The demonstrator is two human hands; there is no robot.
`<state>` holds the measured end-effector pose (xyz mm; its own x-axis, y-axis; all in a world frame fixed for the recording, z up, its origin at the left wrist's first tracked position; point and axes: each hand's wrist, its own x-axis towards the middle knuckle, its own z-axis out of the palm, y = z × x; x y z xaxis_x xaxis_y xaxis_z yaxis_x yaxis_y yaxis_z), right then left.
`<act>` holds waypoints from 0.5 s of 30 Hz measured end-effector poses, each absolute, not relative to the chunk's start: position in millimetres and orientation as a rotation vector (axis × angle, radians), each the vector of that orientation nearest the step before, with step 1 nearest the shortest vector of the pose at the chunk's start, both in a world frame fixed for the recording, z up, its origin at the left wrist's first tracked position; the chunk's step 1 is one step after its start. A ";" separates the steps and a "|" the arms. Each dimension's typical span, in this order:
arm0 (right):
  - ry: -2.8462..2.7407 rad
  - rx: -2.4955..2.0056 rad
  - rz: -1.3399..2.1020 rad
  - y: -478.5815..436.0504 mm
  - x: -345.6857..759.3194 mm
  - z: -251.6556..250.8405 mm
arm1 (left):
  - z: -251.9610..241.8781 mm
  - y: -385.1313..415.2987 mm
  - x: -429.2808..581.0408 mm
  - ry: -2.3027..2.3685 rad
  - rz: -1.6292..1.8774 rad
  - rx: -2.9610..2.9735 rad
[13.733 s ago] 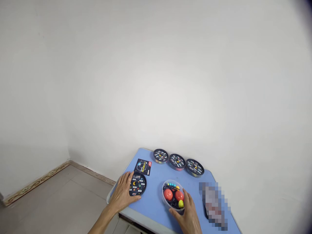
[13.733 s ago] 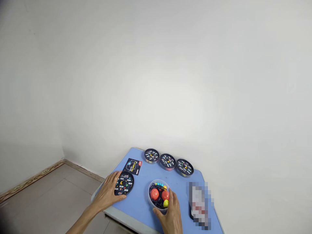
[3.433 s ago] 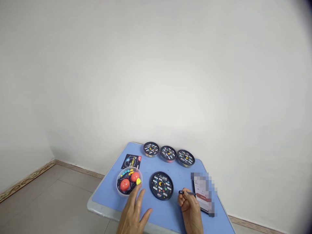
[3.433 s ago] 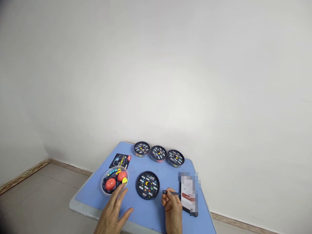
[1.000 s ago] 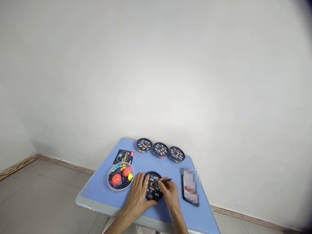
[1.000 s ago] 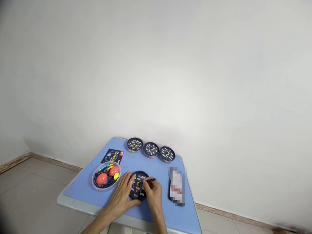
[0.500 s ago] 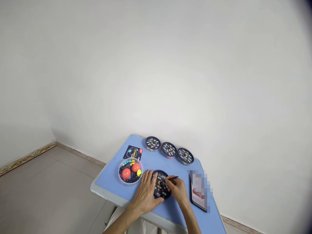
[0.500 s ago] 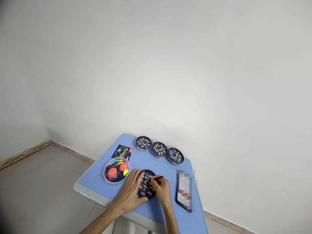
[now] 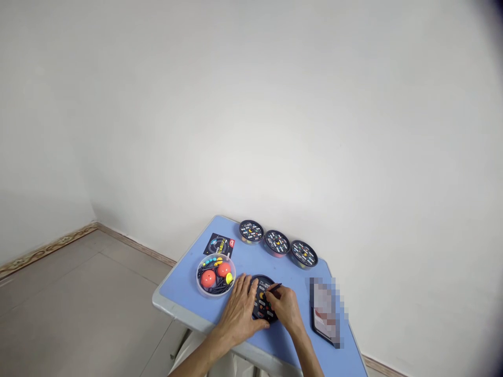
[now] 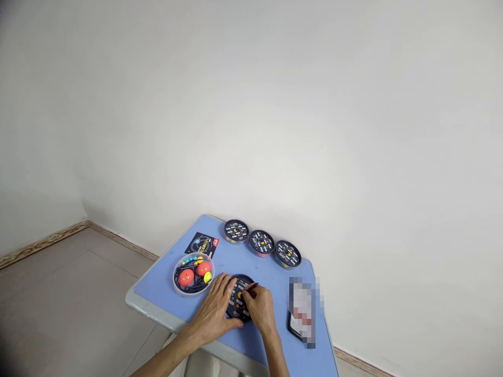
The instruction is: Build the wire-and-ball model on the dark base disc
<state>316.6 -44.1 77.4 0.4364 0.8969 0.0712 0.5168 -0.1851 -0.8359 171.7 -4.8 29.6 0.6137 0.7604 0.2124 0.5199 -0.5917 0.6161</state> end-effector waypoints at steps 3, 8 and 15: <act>-1.283 -1.882 0.501 -41.2 316.4 80.0 | 29.5 -4.8 171.7 1.008 0.641 2.339; -1.368 -1.912 0.453 -34.8 317.6 82.5 | 24.6 -4.4 173.7 1.007 0.709 2.345; -1.407 -1.908 0.497 -34.2 319.6 81.7 | 22.3 -3.8 174.7 1.020 0.677 2.361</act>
<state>319.6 -34.2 81.7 0.3348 0.9370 0.0996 0.6666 -0.1608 -0.7279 174.7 -3.8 22.3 0.6004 0.7601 0.2485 0.5241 -0.6087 0.5956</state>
